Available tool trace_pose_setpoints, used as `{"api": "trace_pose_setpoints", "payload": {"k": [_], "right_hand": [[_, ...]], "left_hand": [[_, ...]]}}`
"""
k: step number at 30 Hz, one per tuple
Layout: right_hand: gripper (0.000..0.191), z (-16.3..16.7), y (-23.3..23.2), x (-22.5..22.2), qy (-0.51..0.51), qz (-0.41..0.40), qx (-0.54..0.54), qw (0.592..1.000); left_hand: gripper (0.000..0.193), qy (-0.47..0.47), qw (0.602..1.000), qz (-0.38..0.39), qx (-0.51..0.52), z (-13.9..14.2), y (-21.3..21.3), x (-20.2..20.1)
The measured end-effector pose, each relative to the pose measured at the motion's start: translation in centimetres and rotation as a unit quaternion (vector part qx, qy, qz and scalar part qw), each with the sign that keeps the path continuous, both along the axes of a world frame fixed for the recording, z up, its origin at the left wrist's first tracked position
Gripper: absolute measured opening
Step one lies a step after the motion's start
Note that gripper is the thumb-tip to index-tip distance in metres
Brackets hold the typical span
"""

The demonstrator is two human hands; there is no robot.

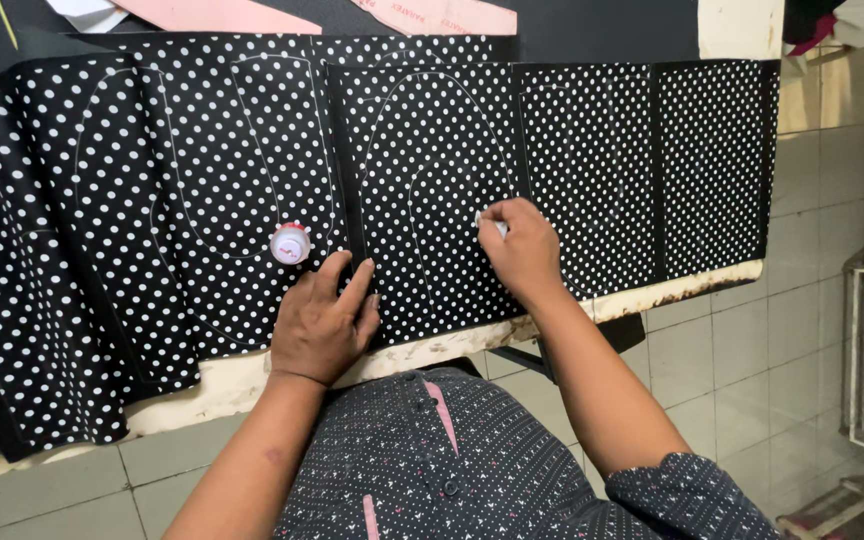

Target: The person uses a white marker to trace garment pattern outlines on black polka-dotted fabric laid on a table. They hold the fabric steady with one hand while drawing with the other, then reposition the fabric to continue marking additional sections.

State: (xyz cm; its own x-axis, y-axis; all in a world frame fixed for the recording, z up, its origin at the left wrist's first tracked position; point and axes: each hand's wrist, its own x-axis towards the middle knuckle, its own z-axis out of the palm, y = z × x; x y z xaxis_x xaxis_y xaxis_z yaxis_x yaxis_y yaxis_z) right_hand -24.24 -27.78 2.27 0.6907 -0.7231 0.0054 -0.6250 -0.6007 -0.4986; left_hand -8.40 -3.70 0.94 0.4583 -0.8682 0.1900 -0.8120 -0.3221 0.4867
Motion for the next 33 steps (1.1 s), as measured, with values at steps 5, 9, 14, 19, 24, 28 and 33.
{"api": "trace_pose_setpoints", "payload": {"k": [5,9,14,19,24,28,33], "right_hand": [[0.014,0.1,0.5,-0.3,0.013,0.003,0.004,1.000],[0.015,-0.1,0.2,0.0,0.004,-0.007,-0.007,1.000],[0.015,0.3,-0.4,0.3,0.055,0.025,0.007,0.998],[0.020,1.9,0.5,-1.9,0.031,-0.070,0.095,0.993],[0.019,1.2,1.7,-1.4,-0.011,-0.054,0.086,0.995],[0.017,0.6,2.2,-1.1,0.011,-0.051,0.051,0.997],[0.015,0.5,2.0,-1.3,0.017,-0.036,0.040,0.998]], "left_hand": [[0.041,-0.002,1.000,0.004,0.008,0.1,0.0,0.0],[0.041,0.000,1.000,0.000,0.025,0.0,-0.1,0.0],[0.040,-0.004,1.000,0.000,0.022,-0.1,-0.1,0.1],[0.041,0.002,1.000,0.000,0.022,-0.2,-0.1,0.1],[0.040,-0.002,1.000,0.002,0.006,-0.1,-0.1,0.1],[0.040,0.002,1.000,-0.001,0.015,0.0,-0.1,0.1],[0.041,-0.010,1.000,0.004,0.010,0.1,-0.2,0.2]]}}
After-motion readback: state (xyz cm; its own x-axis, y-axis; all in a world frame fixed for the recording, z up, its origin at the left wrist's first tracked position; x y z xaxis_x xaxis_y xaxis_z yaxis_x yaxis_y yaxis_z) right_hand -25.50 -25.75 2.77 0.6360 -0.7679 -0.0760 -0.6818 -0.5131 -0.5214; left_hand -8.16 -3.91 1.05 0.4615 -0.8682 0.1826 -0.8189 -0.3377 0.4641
